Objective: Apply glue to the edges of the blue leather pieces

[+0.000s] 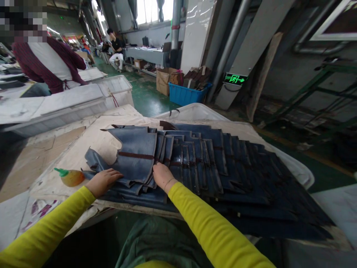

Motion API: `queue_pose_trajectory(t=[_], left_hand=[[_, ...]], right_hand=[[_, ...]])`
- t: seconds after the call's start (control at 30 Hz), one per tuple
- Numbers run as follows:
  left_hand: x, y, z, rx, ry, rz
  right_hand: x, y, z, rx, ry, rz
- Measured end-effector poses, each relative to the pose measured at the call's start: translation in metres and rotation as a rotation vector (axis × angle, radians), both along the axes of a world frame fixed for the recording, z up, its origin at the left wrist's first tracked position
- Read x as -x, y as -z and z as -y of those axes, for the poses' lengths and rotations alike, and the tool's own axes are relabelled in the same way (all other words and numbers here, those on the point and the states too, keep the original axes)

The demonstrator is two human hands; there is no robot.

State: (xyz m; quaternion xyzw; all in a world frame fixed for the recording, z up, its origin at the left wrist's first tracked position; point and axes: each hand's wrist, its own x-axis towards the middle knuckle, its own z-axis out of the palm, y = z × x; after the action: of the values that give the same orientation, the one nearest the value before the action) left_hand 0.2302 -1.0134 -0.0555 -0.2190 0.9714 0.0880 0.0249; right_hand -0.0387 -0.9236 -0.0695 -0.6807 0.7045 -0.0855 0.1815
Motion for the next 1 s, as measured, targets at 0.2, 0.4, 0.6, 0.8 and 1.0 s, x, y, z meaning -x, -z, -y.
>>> queue_pose_trajectory(t=[0.2,0.4,0.6,0.8,1.0], left_hand=[[-0.001,0.0,-0.004,0.015,0.037,-0.004],[-0.006,-0.006,0.008,-0.181,0.023,-0.048],[-0.006,-0.006,0.013,-0.13,0.02,0.016],[-0.006,0.003,0.007,0.071,-0.002,0.1],[-0.008,0.014,0.007,0.003,0.001,0.08]], right_hand=[[-0.003,0.003,0.002,0.015,-0.055,-0.091],[-0.004,0.004,0.003,0.041,-0.143,-0.137],[-0.015,-0.002,-0.003,0.035,-0.069,-0.184],[-0.025,-0.01,-0.005,0.015,-0.028,-0.208],[-0.028,-0.014,-0.006,0.18,-0.128,-0.186]])
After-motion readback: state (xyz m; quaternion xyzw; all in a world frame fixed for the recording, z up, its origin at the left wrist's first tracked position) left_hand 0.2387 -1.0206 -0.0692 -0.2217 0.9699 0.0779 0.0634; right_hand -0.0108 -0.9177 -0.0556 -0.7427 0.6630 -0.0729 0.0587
